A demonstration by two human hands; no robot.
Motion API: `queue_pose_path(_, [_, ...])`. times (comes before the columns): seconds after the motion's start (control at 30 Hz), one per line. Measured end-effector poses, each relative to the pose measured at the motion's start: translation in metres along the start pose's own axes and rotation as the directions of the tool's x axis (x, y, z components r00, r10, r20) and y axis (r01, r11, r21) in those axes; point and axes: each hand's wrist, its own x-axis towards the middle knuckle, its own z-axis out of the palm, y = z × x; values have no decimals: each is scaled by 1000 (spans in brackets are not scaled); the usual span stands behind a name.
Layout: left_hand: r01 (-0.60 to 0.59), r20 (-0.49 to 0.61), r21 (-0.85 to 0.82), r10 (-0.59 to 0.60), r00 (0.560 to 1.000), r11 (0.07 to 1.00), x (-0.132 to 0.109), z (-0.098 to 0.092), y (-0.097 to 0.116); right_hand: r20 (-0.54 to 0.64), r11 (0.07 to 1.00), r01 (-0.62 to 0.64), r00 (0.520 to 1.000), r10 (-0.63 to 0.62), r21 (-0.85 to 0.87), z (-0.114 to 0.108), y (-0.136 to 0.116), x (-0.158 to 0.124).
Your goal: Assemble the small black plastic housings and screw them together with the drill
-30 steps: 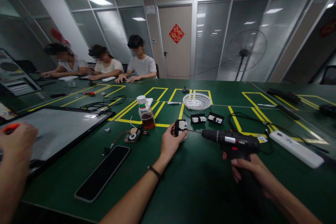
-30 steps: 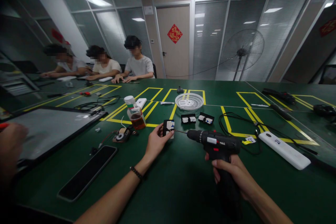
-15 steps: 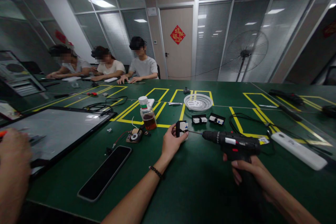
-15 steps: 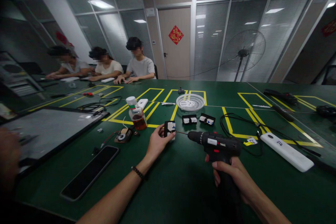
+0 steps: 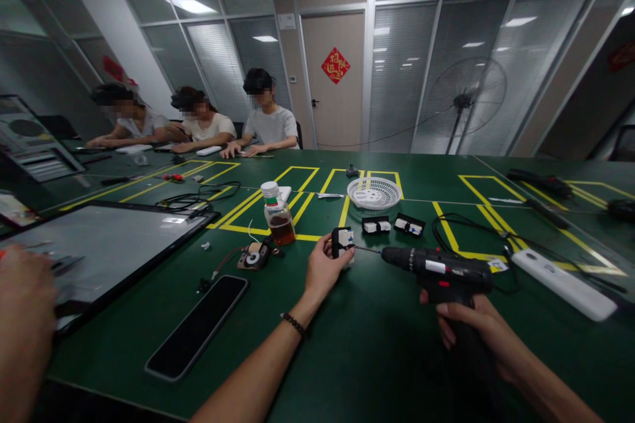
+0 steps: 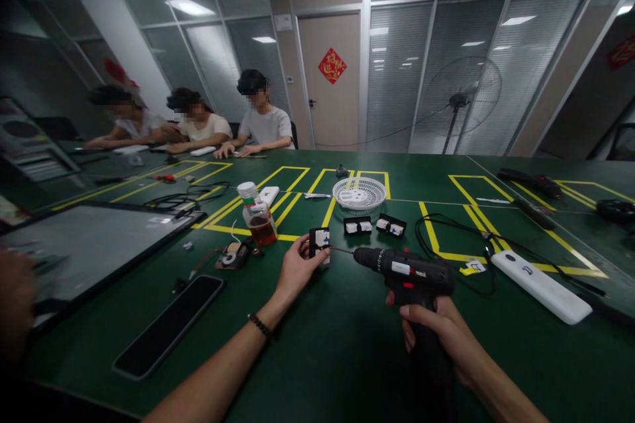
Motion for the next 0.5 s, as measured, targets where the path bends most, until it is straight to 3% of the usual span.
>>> queue_pose_path(0.5, [50, 43, -83, -47, 998, 995, -2, 2, 2, -8, 995, 35, 999, -36, -94, -1, -3, -3])
